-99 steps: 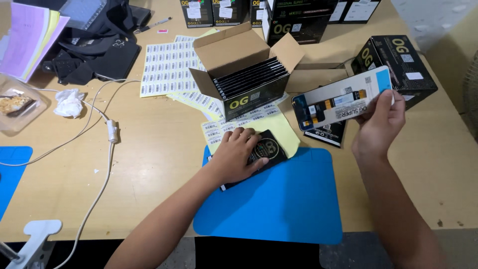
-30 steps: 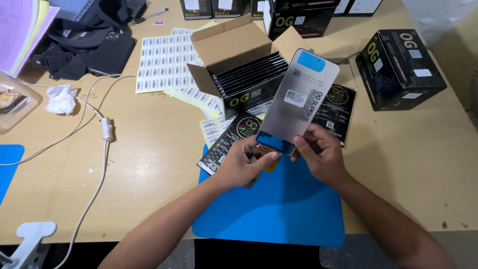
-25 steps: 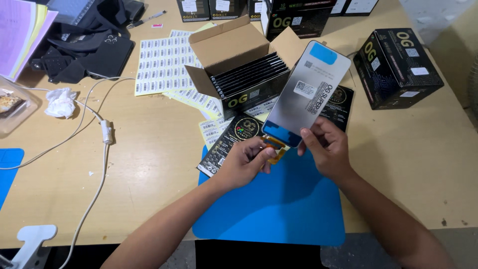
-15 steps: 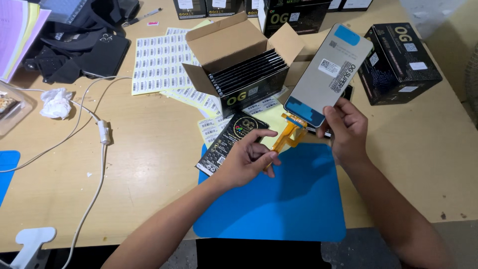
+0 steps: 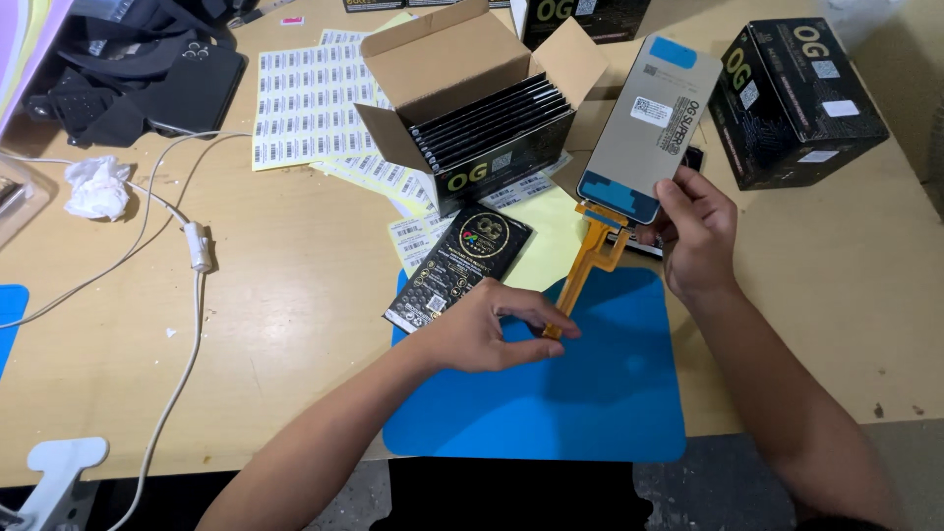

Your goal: Labeling smartphone screens and placing them into individual retail packaging boxes.

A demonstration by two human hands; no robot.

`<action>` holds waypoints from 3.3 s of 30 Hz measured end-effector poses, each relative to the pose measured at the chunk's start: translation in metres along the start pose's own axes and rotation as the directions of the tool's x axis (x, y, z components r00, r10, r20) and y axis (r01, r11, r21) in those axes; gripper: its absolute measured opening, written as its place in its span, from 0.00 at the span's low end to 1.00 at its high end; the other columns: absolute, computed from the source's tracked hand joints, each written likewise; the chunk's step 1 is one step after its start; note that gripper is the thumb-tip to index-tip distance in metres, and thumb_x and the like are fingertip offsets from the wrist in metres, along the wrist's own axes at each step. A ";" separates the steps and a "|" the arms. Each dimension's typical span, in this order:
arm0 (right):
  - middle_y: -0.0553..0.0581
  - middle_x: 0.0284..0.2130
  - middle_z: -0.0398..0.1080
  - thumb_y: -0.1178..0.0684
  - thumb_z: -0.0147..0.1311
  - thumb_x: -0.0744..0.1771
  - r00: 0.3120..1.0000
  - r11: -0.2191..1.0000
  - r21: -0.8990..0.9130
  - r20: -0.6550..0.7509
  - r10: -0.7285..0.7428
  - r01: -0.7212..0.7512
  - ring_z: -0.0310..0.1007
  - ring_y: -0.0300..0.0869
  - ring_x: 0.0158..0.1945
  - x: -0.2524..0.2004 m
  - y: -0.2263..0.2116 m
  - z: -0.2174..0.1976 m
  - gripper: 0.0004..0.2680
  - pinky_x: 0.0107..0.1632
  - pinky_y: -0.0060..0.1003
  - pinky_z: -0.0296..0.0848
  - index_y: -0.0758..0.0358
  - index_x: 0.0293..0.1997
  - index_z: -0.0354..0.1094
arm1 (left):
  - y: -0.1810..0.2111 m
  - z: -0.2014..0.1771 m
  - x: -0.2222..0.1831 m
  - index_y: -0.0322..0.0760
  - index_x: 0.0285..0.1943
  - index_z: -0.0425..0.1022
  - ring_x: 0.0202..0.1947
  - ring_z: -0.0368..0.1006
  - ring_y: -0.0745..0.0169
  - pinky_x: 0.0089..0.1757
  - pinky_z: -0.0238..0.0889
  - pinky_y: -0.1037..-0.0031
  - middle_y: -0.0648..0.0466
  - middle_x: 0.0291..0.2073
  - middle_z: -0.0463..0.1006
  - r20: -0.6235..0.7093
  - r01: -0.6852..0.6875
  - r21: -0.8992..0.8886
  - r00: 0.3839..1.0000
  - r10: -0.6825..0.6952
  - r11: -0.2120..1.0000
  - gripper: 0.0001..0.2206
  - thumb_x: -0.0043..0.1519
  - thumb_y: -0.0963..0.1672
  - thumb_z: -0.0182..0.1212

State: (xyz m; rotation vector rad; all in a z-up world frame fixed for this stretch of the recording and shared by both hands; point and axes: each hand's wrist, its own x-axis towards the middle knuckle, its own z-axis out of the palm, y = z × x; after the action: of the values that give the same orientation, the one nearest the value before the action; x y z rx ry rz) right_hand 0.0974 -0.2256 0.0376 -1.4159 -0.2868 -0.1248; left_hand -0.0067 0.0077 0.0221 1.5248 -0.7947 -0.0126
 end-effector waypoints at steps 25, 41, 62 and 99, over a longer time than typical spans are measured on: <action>0.65 0.28 0.71 0.56 0.49 0.72 0.995 0.990 0.121 0.063 -0.082 0.074 0.81 0.49 0.29 -0.011 -0.019 0.009 0.07 0.34 0.42 0.85 0.72 0.50 0.64 | -0.009 -0.006 0.000 0.39 0.46 0.82 0.36 0.82 0.58 0.41 0.75 0.67 0.51 0.34 0.85 0.067 0.030 0.093 0.997 -0.036 0.995 0.10 0.59 0.45 0.70; 0.66 0.29 0.73 0.56 0.47 0.71 0.990 0.977 0.204 0.135 0.037 -0.064 0.82 0.49 0.30 -0.020 -0.027 0.014 0.08 0.34 0.39 0.86 0.73 0.51 0.62 | -0.003 -0.011 0.002 0.42 0.41 0.82 0.35 0.81 0.65 0.42 0.72 0.72 0.55 0.30 0.85 0.124 0.070 0.026 0.990 -0.073 0.997 0.04 0.61 0.45 0.69; 0.72 0.28 0.78 0.54 0.53 0.69 0.913 0.973 -0.193 0.359 0.192 -0.128 0.82 0.52 0.28 -0.027 -0.009 0.023 0.13 0.33 0.47 0.83 0.78 0.53 0.70 | 0.010 -0.016 0.003 0.39 0.65 0.71 0.52 0.78 0.37 0.54 0.71 0.48 0.42 0.49 0.80 -0.093 -0.337 0.610 0.868 0.487 0.717 0.24 0.60 0.45 0.70; 0.68 0.48 0.65 0.59 0.60 0.67 0.941 0.798 -0.500 0.205 -0.269 0.337 0.75 0.58 0.50 -0.023 0.004 0.016 0.16 0.49 0.51 0.77 0.74 0.59 0.63 | -0.012 -0.033 -0.001 0.36 0.53 0.76 0.28 0.79 0.61 0.27 0.72 0.75 0.50 0.32 0.82 -0.735 0.009 0.289 0.643 0.216 0.957 0.08 0.67 0.40 0.58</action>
State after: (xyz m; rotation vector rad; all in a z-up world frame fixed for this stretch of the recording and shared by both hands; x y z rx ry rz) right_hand 0.0748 -0.2112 0.0298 -1.9255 -0.6218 -0.4079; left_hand 0.0136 0.0359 0.0159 1.5319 -0.1831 0.8222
